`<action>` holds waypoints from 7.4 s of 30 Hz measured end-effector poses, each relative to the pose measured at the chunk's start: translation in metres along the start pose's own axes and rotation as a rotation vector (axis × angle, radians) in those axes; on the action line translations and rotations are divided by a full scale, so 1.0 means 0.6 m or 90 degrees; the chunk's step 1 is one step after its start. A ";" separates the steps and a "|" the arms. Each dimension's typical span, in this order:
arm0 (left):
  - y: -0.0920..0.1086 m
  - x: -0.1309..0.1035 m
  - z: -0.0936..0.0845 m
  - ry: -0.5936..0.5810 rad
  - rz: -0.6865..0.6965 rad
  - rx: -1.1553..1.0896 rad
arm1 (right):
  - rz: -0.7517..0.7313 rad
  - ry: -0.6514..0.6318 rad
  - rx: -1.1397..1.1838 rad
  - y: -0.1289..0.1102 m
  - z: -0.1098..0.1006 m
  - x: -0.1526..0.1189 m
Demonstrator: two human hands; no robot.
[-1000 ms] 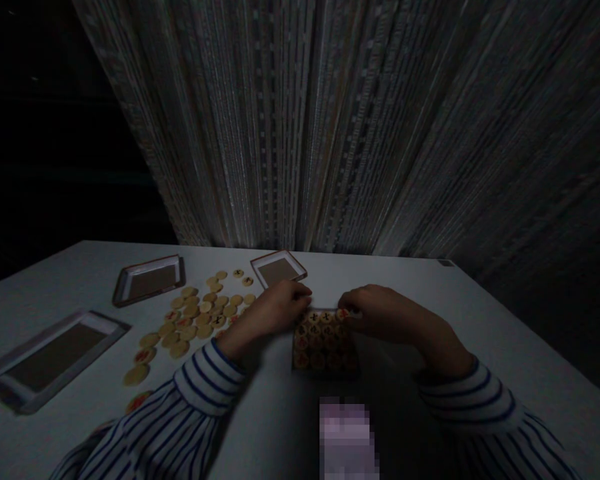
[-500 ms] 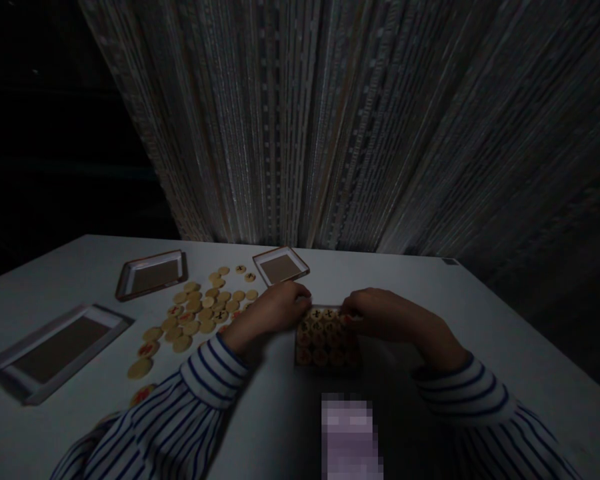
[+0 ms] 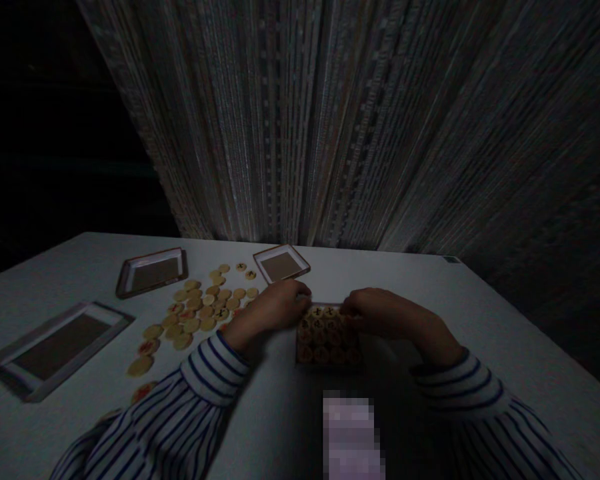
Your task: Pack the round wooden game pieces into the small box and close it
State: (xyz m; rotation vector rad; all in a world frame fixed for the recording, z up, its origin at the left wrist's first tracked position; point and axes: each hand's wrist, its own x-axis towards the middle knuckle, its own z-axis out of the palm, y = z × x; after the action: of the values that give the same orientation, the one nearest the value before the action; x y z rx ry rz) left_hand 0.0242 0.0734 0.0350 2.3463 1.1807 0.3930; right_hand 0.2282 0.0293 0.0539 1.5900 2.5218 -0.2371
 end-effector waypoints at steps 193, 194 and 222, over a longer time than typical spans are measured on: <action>-0.012 0.002 -0.022 0.040 0.010 0.055 | 0.027 0.060 -0.062 -0.010 -0.019 -0.014; -0.012 0.003 -0.023 0.058 0.011 0.053 | 0.030 0.079 -0.077 -0.012 -0.022 -0.015; 0.044 -0.097 -0.158 0.265 0.114 -0.105 | 0.081 0.430 0.205 -0.133 0.011 -0.055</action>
State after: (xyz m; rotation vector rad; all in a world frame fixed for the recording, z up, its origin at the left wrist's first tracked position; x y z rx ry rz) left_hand -0.0350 0.0401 0.1267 2.2941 1.0639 1.0413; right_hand 0.1703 -0.0350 0.0583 2.2610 2.9529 -0.1027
